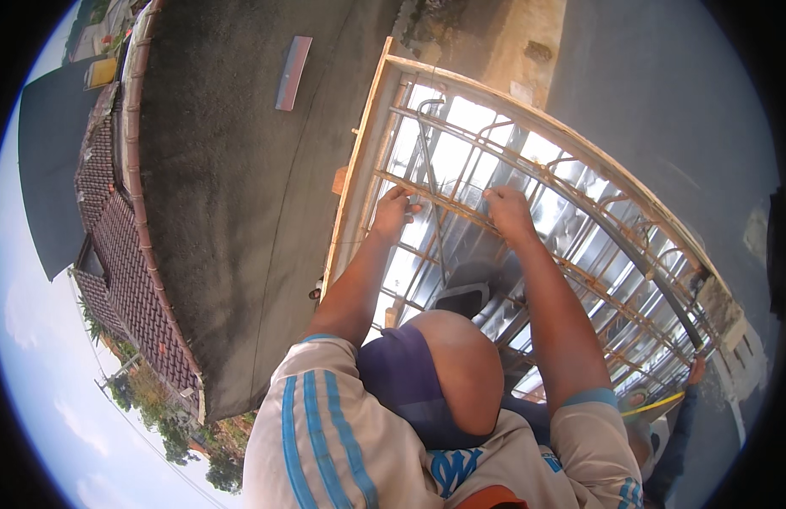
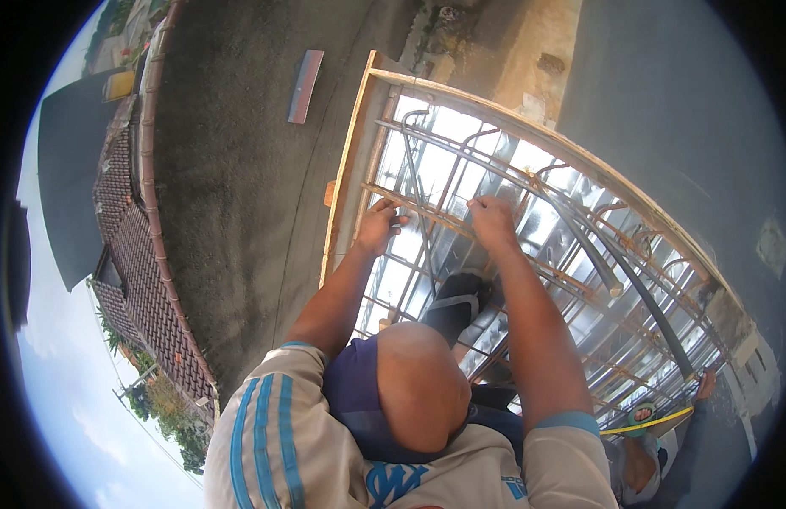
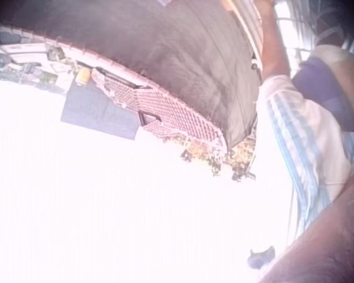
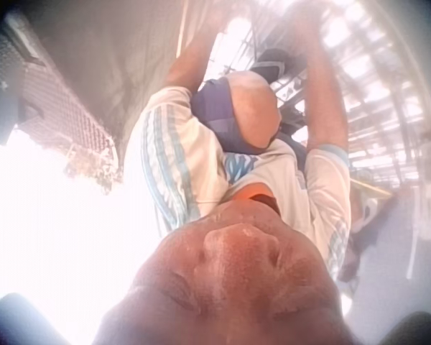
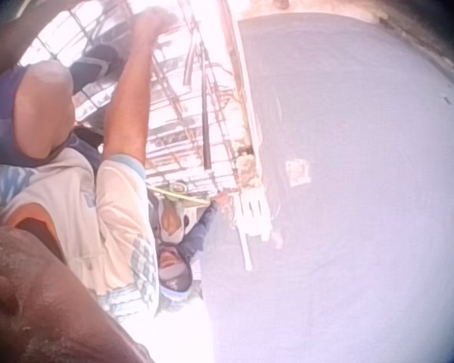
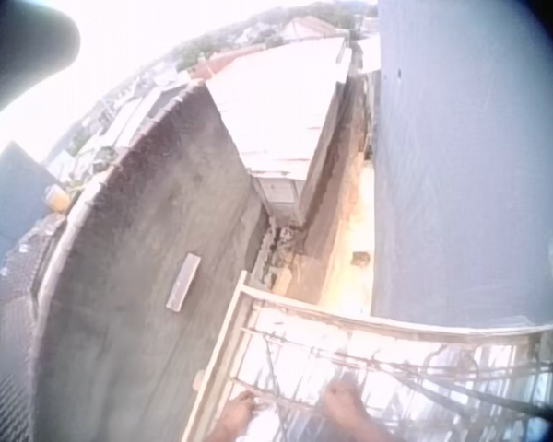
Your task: The person is assembling a metal grid structure on a rooftop. They use pliers to bend and secure metal rods into place, working methodically to create a grid pattern. Another person is visible in the background, also working on the structure.
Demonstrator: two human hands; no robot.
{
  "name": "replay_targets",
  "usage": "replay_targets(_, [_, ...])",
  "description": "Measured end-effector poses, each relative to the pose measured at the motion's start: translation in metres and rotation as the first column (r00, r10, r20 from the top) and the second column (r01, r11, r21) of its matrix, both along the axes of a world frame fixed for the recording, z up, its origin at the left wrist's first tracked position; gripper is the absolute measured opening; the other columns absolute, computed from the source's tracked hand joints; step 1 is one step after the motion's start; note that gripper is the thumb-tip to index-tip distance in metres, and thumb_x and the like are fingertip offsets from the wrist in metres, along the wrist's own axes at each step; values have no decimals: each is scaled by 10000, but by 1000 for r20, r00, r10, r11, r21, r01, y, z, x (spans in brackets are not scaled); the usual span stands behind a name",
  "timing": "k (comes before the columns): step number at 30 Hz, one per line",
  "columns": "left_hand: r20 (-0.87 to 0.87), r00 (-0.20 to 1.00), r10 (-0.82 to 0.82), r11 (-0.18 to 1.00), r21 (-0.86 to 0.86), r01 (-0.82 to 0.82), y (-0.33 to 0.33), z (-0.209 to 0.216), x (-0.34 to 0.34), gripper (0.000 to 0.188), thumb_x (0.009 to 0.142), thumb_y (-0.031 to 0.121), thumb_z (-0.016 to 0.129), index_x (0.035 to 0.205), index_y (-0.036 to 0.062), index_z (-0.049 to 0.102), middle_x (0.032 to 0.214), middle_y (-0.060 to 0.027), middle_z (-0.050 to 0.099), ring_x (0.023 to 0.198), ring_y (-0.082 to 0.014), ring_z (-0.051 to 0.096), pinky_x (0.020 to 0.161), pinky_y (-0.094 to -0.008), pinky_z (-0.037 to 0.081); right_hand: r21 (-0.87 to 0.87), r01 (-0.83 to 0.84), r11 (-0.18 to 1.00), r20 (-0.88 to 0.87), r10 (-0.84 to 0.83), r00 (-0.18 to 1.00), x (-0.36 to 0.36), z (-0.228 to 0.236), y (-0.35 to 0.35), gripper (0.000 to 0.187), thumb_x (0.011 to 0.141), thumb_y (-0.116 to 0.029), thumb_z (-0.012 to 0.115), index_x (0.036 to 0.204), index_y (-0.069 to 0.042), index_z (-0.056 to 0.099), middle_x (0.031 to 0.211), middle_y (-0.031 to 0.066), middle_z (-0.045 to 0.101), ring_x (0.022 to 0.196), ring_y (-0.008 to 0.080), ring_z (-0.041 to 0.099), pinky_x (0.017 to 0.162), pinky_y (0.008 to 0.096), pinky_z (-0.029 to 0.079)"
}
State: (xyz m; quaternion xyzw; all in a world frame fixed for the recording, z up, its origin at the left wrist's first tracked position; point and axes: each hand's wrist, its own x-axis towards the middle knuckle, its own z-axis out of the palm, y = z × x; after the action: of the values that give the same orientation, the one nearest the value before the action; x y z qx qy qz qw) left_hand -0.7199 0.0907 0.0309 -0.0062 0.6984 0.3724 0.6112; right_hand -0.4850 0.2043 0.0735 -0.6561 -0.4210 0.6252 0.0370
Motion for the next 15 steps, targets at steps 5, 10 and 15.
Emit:
replay_targets(5, [-42,998,-42,999,-16,41,12,6,6,265,929,96,467,1174,27,543,1049,-51,613,761,-124,605,564,-251,440,-59,2,998,-2,-2,1000,4,-13,-9,296,873,-257,582,925,19,675,795,165,651,752,260,614,718,377,463])
replay_targets(10, [-265,954,-138,987,-114,111,8,6,16,216,891,92,490,1066,7,584,923,-68,633,668,-116,594,525,-241,433,124,62,990,56,-69,996,23,-13,-5,299,885,-260,562,957,9,672,776,149,640,733,238,600,699,373,458])
replay_targets(15, [-325,933,-158,985,19,173,-5,-2,25,175,848,82,485,956,-8,589,794,-70,615,619,-115,577,488,-235,419,32,97,995,115,-100,988,57,35,-11,320,890,-276,559,972,15,665,748,155,631,715,272,596,698,373,453])
